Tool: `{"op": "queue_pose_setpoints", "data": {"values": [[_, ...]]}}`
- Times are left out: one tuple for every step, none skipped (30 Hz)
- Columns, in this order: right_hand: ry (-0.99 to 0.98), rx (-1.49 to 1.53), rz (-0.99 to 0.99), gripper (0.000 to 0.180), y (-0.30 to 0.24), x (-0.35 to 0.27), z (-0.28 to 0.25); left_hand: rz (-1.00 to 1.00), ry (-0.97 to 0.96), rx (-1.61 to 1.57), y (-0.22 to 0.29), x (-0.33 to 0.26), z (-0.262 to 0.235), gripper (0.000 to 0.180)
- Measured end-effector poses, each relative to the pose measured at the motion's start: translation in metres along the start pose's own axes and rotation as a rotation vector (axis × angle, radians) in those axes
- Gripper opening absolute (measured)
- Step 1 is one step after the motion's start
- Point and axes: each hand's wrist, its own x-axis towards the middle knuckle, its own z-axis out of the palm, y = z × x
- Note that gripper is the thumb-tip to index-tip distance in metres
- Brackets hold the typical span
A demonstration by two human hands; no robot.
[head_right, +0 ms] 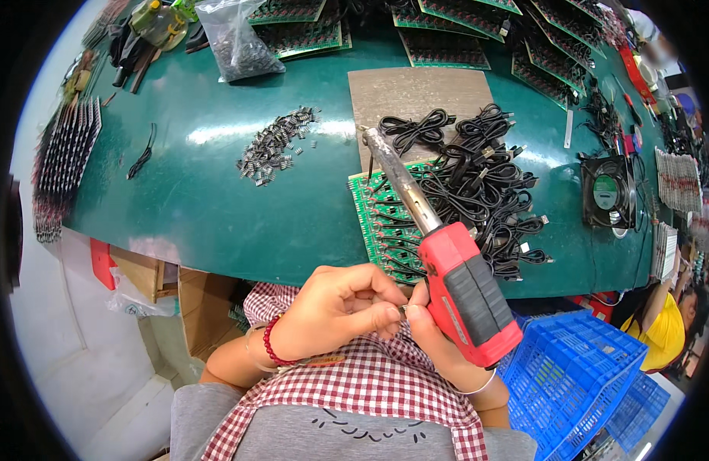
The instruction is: The person picks up electronic components from the table by hand, positions them onto a circuit board panel, and solders them using a soldering iron. The person then puts a circuit board panel into a container beneath the table and solders components onto another panel.
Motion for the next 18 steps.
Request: {"op": "queue_pose_setpoints", "data": {"values": [[-0.035, -0.066, -0.004, 0.023, -0.003, 0.002, 0.001, -0.002, 0.003, 0.000, -0.001, 0.000, 0.000, 0.007], [-0.071, -0.132, -0.009, 0.008, -0.004, 0.004, 0.002, 0.027, 0.039, 0.054, -0.002, -0.001, 0.001, 0.007], [-0.072, -0.129, -0.008, 0.008, -0.001, 0.003, 0.002, 0.057, 0.073, 0.110, -0.003, -0.001, 0.002, 0.006], [-0.042, -0.217, -0.052, 0.009, 0.004, 0.003, 0.002, 0.055, 0.075, 0.112, -0.002, 0.000, 0.001, 0.006], [-0.011, -0.304, -0.096, 0.010, 0.007, 0.003, 0.002, 0.076, 0.054, 0.238, -0.001, 0.000, -0.002, 0.006], [-0.013, -0.301, -0.095, 0.010, 0.007, 0.003, 0.002, 0.095, 0.034, 0.364, 0.000, 0.000, -0.004, 0.006], [-0.017, -0.297, -0.106, 0.012, 0.007, 0.003, 0.002, 0.092, 0.036, 0.365, 0.000, 0.001, -0.007, 0.006], [-0.021, -0.293, -0.117, 0.015, 0.007, 0.004, 0.001, 0.105, 0.055, 0.362, -0.002, 0.002, -0.010, 0.006], [-0.026, -0.240, -0.103, 0.027, 0.015, 0.000, -0.007, 0.120, 0.075, 0.356, -0.004, 0.004, -0.015, 0.007], [-0.028, -0.186, -0.090, 0.039, 0.022, -0.002, -0.013, 0.188, 0.140, 0.270, -0.009, 0.011, -0.023, 0.004], [0.045, 0.035, -0.059, 0.041, 0.017, -0.004, -0.014, 0.049, 0.190, 0.218, -0.003, 0.018, -0.036, 0.004], [0.102, 0.104, -0.088, 0.045, 0.018, -0.005, -0.018, -0.096, 0.230, 0.165, 0.005, 0.028, -0.049, 0.005], [0.104, 0.077, -0.082, 0.045, 0.018, -0.006, -0.024, -0.076, 0.250, 0.183, 0.004, 0.035, -0.062, 0.007], [0.108, 0.049, -0.076, 0.046, 0.018, -0.006, -0.030, -0.057, 0.269, 0.201, -0.001, 0.042, -0.074, 0.008], [0.110, 0.050, -0.072, 0.046, 0.019, -0.008, -0.033, -0.068, 0.270, 0.223, -0.002, 0.048, -0.080, 0.009], [0.111, 0.017, -0.020, 0.046, 0.020, -0.009, -0.035, -0.073, 0.268, 0.223, -0.002, 0.052, -0.083, 0.009], [0.113, -0.016, 0.033, 0.046, 0.021, -0.010, -0.036, -0.104, 0.269, 0.244, -0.002, 0.055, -0.085, 0.009], [0.114, -0.016, 0.032, 0.046, 0.023, -0.012, -0.036, -0.128, 0.271, 0.266, -0.001, 0.056, -0.086, 0.009]]}}
